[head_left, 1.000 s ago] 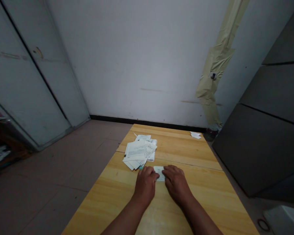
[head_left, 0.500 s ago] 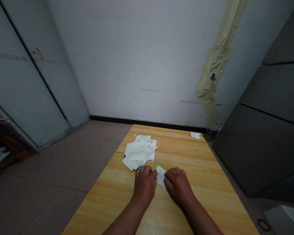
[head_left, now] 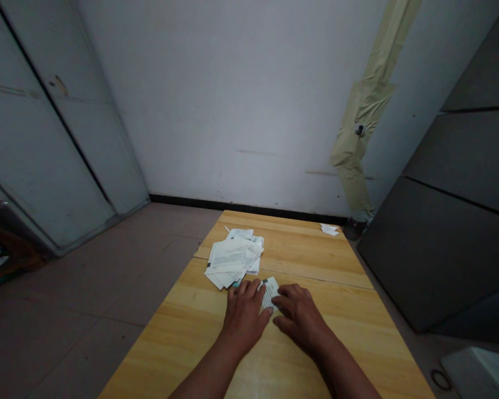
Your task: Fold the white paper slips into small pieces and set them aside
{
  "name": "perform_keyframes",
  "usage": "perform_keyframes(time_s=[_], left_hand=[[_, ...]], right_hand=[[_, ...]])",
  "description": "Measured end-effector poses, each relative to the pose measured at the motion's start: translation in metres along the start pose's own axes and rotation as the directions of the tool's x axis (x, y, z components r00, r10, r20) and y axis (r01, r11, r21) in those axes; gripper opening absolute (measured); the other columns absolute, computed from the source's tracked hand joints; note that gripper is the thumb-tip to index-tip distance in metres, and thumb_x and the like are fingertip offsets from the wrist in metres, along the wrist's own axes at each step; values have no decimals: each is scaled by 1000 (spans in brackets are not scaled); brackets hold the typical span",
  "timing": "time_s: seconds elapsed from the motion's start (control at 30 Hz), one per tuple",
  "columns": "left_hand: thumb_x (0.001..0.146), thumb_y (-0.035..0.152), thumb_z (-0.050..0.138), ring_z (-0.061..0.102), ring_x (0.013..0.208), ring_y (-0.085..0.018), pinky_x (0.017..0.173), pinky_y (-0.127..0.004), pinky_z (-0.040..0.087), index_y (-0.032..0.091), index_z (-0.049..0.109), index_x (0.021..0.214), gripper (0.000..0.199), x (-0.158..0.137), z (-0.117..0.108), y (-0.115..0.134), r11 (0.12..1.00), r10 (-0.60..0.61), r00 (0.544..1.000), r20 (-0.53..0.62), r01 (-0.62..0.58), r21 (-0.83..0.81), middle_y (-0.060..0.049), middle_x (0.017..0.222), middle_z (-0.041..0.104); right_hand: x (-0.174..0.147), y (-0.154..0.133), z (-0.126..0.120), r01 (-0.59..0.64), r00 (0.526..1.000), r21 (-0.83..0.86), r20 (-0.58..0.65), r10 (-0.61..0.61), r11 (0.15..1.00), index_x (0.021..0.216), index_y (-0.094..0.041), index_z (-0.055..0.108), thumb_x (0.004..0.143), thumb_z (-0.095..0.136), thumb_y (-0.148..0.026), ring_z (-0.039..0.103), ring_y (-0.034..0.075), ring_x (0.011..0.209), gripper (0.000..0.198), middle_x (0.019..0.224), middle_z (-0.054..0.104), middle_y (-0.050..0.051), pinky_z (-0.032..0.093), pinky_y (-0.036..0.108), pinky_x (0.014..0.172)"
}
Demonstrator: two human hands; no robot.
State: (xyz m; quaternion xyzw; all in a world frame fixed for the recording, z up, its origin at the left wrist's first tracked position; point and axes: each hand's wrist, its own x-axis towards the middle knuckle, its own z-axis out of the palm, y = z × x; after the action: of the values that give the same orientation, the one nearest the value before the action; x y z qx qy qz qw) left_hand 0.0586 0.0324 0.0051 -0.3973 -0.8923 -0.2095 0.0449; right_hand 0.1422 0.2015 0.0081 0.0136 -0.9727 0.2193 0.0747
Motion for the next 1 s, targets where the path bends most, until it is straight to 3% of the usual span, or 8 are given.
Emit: perform_keyframes(time_s=[0.27, 0.57, 0.77, 1.0], left_hand=[[84, 37, 62, 47, 124, -30, 98, -52, 33, 26, 56, 128, 45, 0, 7, -7, 1000, 12, 1000, 3, -12, -18, -7, 139, 55], [85, 33, 64, 50, 121, -31, 95, -52, 36, 27, 62, 120, 36, 1, 6, -6, 1000, 22, 1000, -4, -22, -16, -7, 135, 59], [91, 28, 57, 52, 119, -29, 93, -49, 38, 28, 65, 114, 25, 2, 6, -6, 999, 44, 998, -35, -45, -26, -5, 132, 61], [91, 26, 55, 54, 113, -27, 90, -46, 39, 26, 68, 108, 21, 2, 6, -6, 996, 58, 994, -97, -64, -56, -6, 126, 63]], right_hand=[[4, 2, 8, 16, 998, -43, -61, -18, 999, 97, -27, 70, 86, 64, -20, 53, 22, 101, 14, 107, 65, 4, 35, 36, 88], [6, 0, 9, 9, 995, -61, -98, -15, 998, 93, -25, 72, 87, 64, -19, 54, 21, 95, 12, 100, 65, 4, 36, 34, 83], [3, -3, 8, 53, 992, -60, -113, -59, 997, 101, -26, 69, 83, 68, -25, 53, 22, 96, 18, 102, 63, 5, 36, 36, 85], [8, 0, 20, 51, 983, -74, -170, -63, 996, 94, -24, 70, 91, 59, -18, 54, 21, 93, 13, 97, 67, 5, 35, 35, 84]])
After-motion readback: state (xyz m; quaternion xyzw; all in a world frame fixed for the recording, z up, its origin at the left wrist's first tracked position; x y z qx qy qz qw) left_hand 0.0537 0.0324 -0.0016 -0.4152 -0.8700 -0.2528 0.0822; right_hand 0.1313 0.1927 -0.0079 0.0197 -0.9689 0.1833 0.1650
